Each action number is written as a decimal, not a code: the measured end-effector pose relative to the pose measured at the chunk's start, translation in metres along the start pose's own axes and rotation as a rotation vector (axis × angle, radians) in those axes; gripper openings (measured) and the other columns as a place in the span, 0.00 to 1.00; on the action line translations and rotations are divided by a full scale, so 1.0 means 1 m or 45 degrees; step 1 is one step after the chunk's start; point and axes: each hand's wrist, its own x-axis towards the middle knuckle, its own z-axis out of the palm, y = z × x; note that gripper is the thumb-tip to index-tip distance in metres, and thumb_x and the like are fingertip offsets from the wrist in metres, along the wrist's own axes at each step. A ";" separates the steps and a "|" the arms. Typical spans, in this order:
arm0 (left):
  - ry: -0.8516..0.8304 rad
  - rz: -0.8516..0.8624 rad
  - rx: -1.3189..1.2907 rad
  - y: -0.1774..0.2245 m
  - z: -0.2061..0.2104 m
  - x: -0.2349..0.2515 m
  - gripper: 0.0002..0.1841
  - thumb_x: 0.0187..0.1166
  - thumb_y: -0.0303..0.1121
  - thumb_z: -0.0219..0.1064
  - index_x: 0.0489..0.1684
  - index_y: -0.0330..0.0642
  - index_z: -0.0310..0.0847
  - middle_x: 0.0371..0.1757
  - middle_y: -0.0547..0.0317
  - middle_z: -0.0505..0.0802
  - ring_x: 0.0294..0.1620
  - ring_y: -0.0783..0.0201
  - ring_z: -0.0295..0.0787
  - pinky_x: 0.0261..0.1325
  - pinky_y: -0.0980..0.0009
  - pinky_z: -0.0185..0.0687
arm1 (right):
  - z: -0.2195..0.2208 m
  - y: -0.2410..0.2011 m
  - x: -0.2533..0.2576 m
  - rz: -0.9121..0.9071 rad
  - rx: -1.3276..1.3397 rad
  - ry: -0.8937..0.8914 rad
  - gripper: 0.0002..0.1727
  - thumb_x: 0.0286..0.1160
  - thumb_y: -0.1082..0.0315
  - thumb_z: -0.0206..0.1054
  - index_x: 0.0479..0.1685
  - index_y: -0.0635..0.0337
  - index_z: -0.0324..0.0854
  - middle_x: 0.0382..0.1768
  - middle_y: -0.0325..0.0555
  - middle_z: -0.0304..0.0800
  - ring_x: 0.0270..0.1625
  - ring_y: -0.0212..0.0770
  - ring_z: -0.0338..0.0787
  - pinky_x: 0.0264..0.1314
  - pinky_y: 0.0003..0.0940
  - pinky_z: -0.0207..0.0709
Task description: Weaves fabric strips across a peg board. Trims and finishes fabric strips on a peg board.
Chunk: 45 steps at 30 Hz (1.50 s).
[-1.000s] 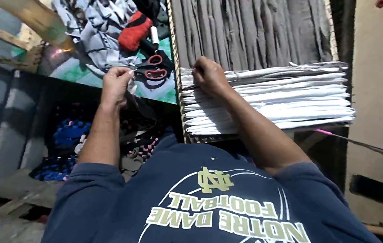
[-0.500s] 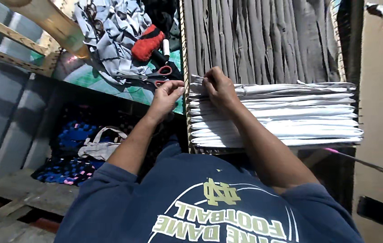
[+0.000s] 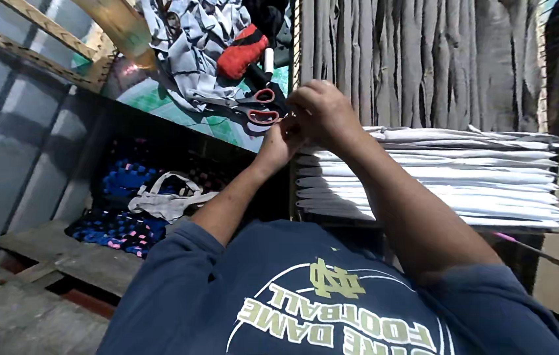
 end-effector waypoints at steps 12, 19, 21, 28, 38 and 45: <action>-0.189 -0.126 0.819 -0.010 0.004 -0.016 0.17 0.86 0.26 0.61 0.67 0.22 0.78 0.67 0.29 0.85 0.73 0.42 0.80 0.80 0.52 0.71 | 0.066 -0.023 0.090 0.213 -0.292 -0.626 0.18 0.85 0.70 0.58 0.69 0.61 0.82 0.78 0.62 0.74 0.68 0.66 0.83 0.63 0.65 0.77; -0.104 -0.197 0.678 0.011 0.001 -0.023 0.16 0.83 0.21 0.62 0.63 0.18 0.78 0.63 0.27 0.86 0.71 0.44 0.82 0.78 0.54 0.70 | 0.072 -0.021 0.094 0.090 -0.322 -0.638 0.19 0.88 0.71 0.53 0.73 0.60 0.78 0.68 0.60 0.84 0.64 0.63 0.86 0.66 0.63 0.73; -0.025 -0.213 0.613 0.011 0.004 -0.024 0.17 0.82 0.22 0.64 0.63 0.19 0.78 0.62 0.30 0.87 0.68 0.49 0.83 0.75 0.56 0.73 | 0.070 -0.022 0.094 0.041 -0.317 -0.557 0.19 0.89 0.71 0.52 0.72 0.60 0.79 0.65 0.60 0.86 0.63 0.63 0.87 0.67 0.63 0.72; 0.015 -0.145 0.707 0.026 0.004 -0.010 0.18 0.84 0.29 0.64 0.62 0.20 0.81 0.63 0.27 0.87 0.69 0.41 0.83 0.77 0.49 0.72 | 0.023 -0.033 0.090 -0.149 -0.327 -0.175 0.19 0.84 0.73 0.56 0.69 0.56 0.84 0.66 0.60 0.84 0.60 0.63 0.87 0.62 0.61 0.74; 0.028 -0.018 -0.092 0.018 0.002 0.010 0.15 0.80 0.25 0.64 0.61 0.34 0.71 0.49 0.66 0.88 0.46 0.81 0.86 0.52 0.78 0.85 | -0.070 -0.009 0.003 0.043 0.250 0.098 0.35 0.66 0.51 0.75 0.71 0.63 0.78 0.57 0.55 0.84 0.51 0.46 0.87 0.50 0.46 0.83; -0.164 0.070 -0.106 0.011 -0.003 0.018 0.16 0.81 0.21 0.56 0.65 0.31 0.72 0.51 0.54 0.87 0.43 0.73 0.85 0.48 0.73 0.83 | -0.055 -0.013 -0.122 0.378 1.199 -0.004 0.36 0.83 0.41 0.61 0.75 0.65 0.69 0.46 0.38 0.86 0.37 0.28 0.87 0.35 0.24 0.85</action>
